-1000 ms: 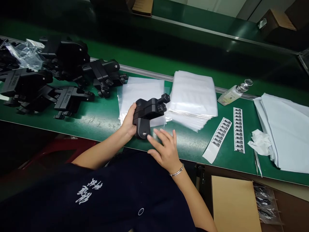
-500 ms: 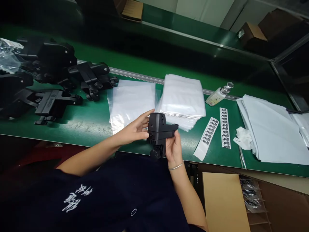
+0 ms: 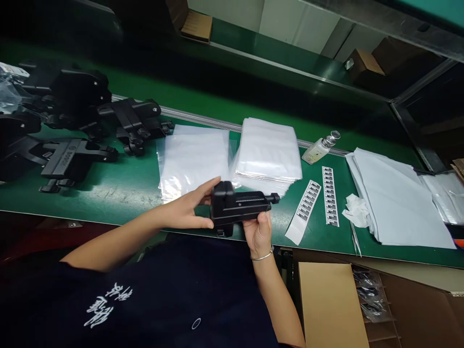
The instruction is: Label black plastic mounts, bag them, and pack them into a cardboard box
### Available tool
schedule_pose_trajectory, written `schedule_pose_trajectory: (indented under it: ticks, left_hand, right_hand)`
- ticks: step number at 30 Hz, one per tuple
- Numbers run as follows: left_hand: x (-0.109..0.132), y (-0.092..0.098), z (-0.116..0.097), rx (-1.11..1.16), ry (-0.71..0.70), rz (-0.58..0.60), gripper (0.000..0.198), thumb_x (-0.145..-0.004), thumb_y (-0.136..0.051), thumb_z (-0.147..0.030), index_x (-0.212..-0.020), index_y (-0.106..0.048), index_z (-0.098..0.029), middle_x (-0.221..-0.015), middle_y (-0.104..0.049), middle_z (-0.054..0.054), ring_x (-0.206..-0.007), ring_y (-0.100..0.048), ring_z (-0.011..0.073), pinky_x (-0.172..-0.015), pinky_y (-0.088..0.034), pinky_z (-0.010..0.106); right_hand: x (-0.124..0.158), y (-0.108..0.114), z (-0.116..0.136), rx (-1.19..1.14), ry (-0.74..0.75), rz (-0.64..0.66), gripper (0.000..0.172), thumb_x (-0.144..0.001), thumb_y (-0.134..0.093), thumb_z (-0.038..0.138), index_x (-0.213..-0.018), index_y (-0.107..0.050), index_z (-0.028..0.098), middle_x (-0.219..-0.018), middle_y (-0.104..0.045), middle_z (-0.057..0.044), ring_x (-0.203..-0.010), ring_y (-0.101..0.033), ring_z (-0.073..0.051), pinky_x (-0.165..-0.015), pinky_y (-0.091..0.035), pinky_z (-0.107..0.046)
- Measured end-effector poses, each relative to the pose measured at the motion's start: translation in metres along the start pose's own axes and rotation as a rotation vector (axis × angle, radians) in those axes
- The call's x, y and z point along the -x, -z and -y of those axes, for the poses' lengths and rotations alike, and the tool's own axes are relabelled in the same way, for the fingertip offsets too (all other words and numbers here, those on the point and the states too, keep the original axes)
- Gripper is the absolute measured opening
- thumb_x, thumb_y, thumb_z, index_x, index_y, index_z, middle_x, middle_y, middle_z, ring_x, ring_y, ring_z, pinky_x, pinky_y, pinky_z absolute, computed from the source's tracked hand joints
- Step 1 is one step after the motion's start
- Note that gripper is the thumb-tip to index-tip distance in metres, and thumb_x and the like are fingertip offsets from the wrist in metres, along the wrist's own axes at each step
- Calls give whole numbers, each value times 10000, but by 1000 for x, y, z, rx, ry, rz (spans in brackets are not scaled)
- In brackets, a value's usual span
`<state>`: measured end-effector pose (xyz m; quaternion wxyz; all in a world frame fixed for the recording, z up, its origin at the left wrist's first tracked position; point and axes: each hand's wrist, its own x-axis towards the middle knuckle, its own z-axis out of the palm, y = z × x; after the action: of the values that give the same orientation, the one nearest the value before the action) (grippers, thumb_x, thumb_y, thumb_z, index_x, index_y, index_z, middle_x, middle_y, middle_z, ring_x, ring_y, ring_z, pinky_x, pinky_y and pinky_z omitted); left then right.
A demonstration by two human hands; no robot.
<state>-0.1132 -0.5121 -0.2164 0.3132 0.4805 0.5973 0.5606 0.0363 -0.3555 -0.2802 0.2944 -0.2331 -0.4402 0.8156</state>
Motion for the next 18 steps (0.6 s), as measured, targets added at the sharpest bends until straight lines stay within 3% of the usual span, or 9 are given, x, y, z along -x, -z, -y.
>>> schedule_pose_trajectory:
  ticks: [3, 6, 9, 12, 15, 18]
  left_hand:
    - [11, 4, 2, 1, 5, 16, 757, -683, -820, -227, -1367, -512, -336, -1430, -522, 91, -1300, -506, 332, -1112, -374, 481]
    - [14, 2, 6, 239, 103, -54, 784, -655, -850, -240, -1354, -508, -339, -1385, -550, 89, -1261, -541, 316, -1053, -445, 450]
    - [13, -4, 13, 612, 237, -128, 805, -633, -873, -379, -1343, -499, -316, -1251, -619, 87, -1108, -631, 267, -888, -541, 353]
    - [13, -11, 23, 868, 423, -174, 620, -674, -817, -517, -1197, -619, -247, -1076, -682, 73, -906, -672, 201, -744, -562, 277]
    - [15, -14, 33, 988, 523, -221, 446, -726, -765, -546, -998, -702, -198, -932, -707, 70, -795, -670, 180, -697, -570, 266]
    - [17, -11, 41, 1014, 555, -216, 397, -749, -756, -516, -955, -712, -179, -868, -712, 74, -751, -672, 187, -683, -570, 281]
  right_hand:
    - [2, 6, 13, 83, 62, 37, 625, -606, -801, 580, -1128, -624, 285, -947, -704, -28, -813, -664, -180, -698, -580, -307]
    - [1, 5, 24, 135, 7, 120, 745, -618, -756, 669, -1222, -581, 269, -932, -686, -38, -755, -659, -179, -629, -592, -311]
    - [-2, 2, 29, 134, -74, 176, 634, -647, -728, 688, -1096, -618, 255, -796, -661, -1, -639, -640, -159, -542, -604, -316]
    - [-4, -1, 27, 168, -112, 163, 457, -658, -780, 600, -859, -600, 232, -666, -636, 32, -557, -646, -144, -499, -596, -280]
    - [-3, -4, 23, 183, -132, 155, 463, -673, -766, 615, -793, -557, 219, -598, -629, 32, -557, -678, -154, -497, -580, -245]
    - [0, -7, 22, 220, -100, 133, 464, -689, -747, 624, -793, -545, 220, -570, -613, 40, -541, -677, -159, -487, -568, -246]
